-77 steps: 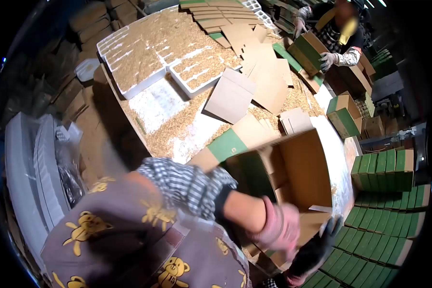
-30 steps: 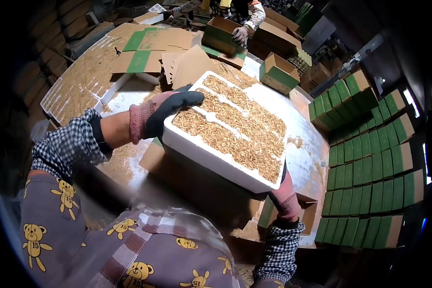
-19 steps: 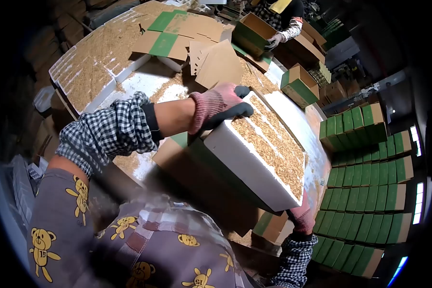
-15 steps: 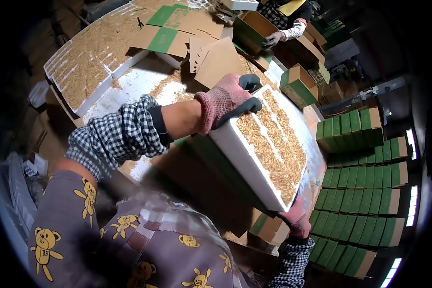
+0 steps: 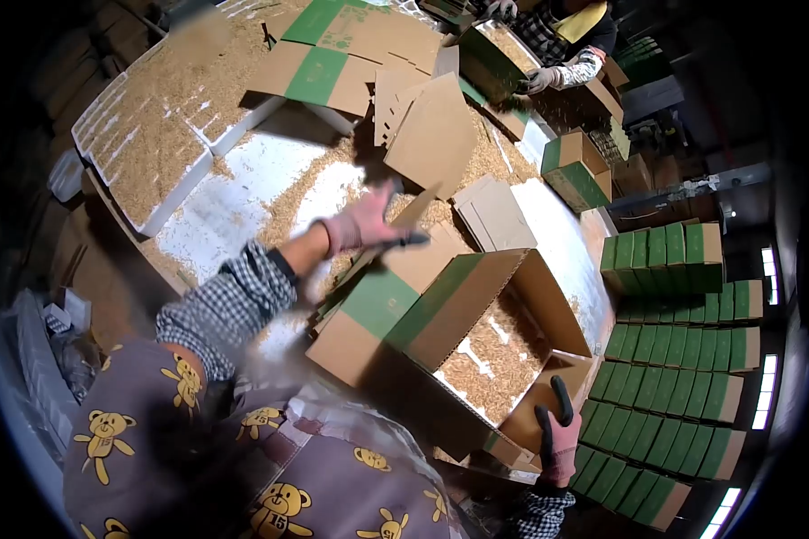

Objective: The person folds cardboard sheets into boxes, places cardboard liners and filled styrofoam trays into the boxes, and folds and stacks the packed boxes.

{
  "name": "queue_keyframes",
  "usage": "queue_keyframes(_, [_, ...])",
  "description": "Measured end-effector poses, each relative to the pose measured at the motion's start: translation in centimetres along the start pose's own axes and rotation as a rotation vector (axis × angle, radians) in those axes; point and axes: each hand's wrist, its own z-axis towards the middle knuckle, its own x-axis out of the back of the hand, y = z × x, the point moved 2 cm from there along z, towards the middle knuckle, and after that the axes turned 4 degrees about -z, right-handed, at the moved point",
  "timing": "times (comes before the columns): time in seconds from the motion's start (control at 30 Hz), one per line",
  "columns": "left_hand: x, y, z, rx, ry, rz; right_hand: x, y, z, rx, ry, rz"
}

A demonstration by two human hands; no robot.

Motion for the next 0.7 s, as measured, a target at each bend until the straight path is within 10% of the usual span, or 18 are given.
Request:
queue_keyframes(0.07, [-2.1, 1.8, -2.4, -0.146, -0.035, 0.067, -1.8, -2.5, -0.1, 0.113, 0.113, -0.196])
queue_keyframes(0.13, [1.2, 3.4, -2.1, 0.150, -0.166, -0.140, -2.3, -1.7, 1.0, 0.188, 0.156, -0.243])
queue_keyframes(0.3, [9.1, 18.2, -7.4, -0.386, 0.264, 0.289, -2.9, -3.3, 0.9, 0.358, 0.224, 0.077])
queue_keyframes(0.4, [2.8, 25.7, -11.2, -0.556, -0.171, 0.417, -2.7, -1.1, 1.2, 0.470, 0.313, 0.213])
queue_keyframes(0.63, [-13.0, 26.8, -9.5, -0.141, -1.133, 0.143, -3.4, 1.7, 0.8, 0.860, 0.510, 0.215])
queue_keyframes(0.7, [-11.6, 28.4, -9.9, -0.290, -1.042, 0.252, -3.4, 3.0, 1.4, 0.881, 0.527, 0.229])
